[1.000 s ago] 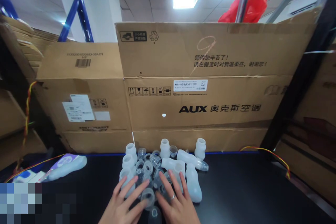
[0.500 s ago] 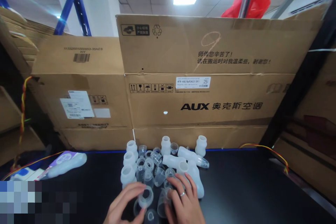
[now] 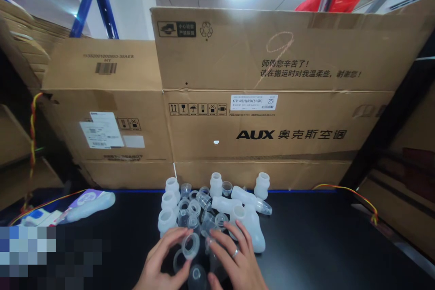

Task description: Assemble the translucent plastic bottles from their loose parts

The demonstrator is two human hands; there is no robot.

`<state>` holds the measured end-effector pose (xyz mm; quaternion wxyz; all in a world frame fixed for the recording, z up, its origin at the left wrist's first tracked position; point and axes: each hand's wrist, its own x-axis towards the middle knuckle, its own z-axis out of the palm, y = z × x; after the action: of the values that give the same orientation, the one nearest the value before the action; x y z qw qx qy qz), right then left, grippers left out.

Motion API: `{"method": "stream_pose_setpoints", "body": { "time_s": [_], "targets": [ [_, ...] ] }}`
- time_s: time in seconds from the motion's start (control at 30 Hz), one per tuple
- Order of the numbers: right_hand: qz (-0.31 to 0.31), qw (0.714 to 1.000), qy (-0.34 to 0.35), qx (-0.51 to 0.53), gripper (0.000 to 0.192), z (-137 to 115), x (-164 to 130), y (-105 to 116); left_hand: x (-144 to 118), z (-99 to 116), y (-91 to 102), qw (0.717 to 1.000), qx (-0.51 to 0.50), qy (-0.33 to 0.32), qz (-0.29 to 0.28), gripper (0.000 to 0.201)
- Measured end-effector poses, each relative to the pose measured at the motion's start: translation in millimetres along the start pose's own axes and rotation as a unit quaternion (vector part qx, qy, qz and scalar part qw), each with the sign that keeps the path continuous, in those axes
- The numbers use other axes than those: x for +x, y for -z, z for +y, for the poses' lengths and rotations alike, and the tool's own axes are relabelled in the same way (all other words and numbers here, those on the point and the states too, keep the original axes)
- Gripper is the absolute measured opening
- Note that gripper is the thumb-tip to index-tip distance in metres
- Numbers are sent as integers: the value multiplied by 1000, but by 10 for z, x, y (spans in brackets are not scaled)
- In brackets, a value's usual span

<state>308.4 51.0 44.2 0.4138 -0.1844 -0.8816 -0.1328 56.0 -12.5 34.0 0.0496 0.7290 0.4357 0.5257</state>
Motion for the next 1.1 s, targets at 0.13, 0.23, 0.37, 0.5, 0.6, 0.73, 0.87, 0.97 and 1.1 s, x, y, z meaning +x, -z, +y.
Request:
{"method": "stream_pose_setpoints", "body": {
  "time_s": [0.13,0.23,0.37,0.5,0.6,0.73,0.87,0.97,1.1],
  "targets": [
    [-20,999,28,31,42,-46,-38,-87,53,73,16,999,-9,-37,-21,61],
    [-26,999,18,42,43,-90,-74,-161,65,102,45,998,-31,-45,-23,64],
    [-33,995,-29,95,42,-117,-178,-250,44,103,103,996,-86,-29,-14,71],
    [-64,979,-57,187,44,-142,-334,-373,46,177,109,977,-195,12,-83,59],
    [-63,973,-77,208,43,-177,-440,-466,46,255,50,952,-283,72,-88,46],
    [-112,950,-141,255,46,-217,-455,-440,34,271,-18,928,-335,135,-87,43],
    [-180,864,-323,342,61,-287,-302,-285,46,202,-30,934,-325,87,-116,42],
    [-186,802,-428,372,67,-383,-217,-264,67,177,-26,939,-318,51,-122,42],
    [-177,809,-440,349,60,-463,-251,-390,118,214,14,950,-293,27,-100,43]
  ]
}}
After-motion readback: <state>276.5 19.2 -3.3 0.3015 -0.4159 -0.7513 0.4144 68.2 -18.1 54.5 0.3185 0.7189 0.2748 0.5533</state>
